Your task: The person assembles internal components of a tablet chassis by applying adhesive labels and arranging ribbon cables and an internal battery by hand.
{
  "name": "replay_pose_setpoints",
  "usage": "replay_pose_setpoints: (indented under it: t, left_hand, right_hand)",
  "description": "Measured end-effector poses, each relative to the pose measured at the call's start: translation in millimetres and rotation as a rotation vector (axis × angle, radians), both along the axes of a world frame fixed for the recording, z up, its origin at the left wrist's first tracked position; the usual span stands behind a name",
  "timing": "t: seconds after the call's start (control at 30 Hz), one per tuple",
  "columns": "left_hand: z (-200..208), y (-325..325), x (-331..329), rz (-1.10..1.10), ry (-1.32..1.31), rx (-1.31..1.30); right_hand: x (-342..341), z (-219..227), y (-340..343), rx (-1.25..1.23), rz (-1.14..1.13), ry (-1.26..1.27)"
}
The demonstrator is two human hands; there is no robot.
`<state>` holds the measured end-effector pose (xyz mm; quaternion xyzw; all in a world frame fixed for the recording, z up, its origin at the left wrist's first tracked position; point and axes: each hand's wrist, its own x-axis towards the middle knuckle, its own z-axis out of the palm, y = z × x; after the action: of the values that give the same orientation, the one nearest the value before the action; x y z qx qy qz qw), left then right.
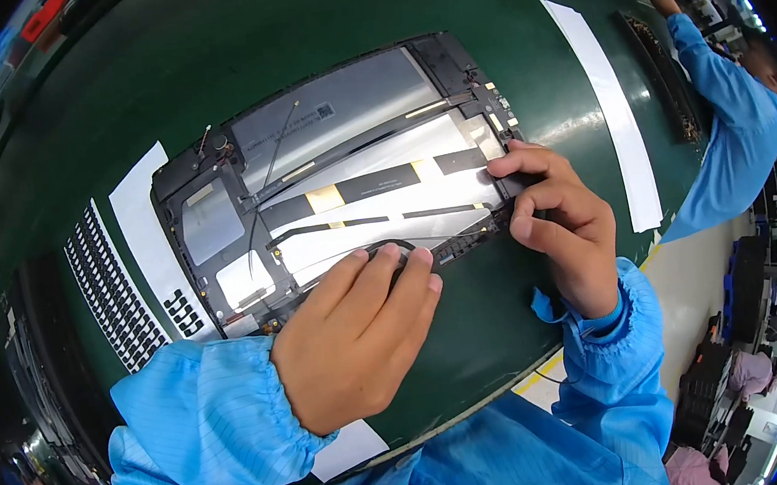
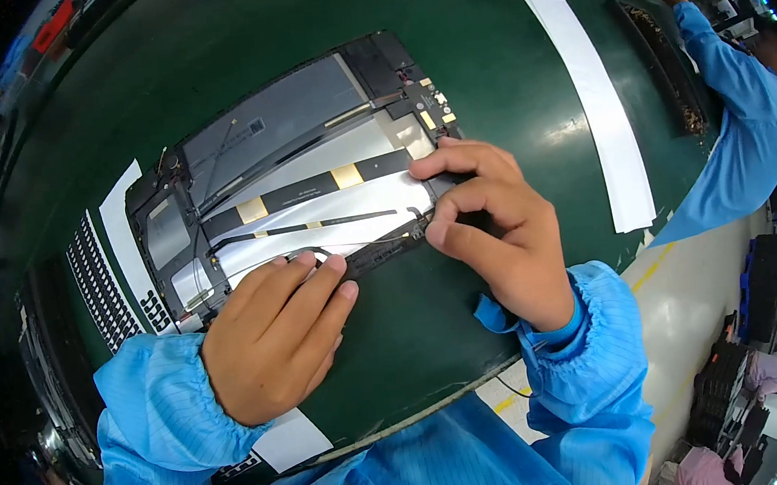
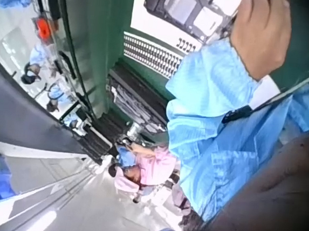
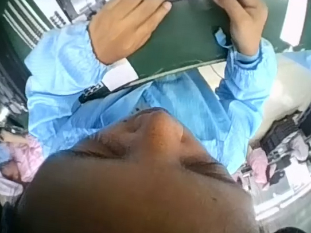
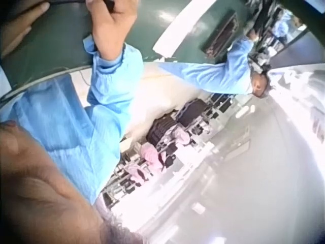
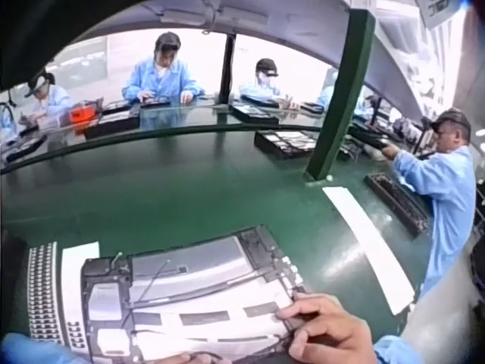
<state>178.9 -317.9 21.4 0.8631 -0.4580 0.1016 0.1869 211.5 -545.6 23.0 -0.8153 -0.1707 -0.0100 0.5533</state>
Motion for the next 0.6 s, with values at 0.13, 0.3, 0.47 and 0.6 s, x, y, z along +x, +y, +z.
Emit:
replay_pose_setpoints:
  t: [0.13,0.3,0.47,0.6]
  left_hand:
    - [3,1,0,-0.005,0.022,0.041]
    - [17,-13,-2,-0.022,0.138,-0.012]
    - [7,-36,8,-0.081,0.002,0.032]
    - [2,-33,12,-0.11,-0.037,0.02]
  right_hand:
    - [1,-1,2,-0.079,0.012,-0.043]
    - [0,-1,1,-0.101,0.013,-0.059]
    - [-2,0,2,-0.102,-0.013,-0.083]
    - [-3,-2,-1,-0.037,-0.052,-0.111]
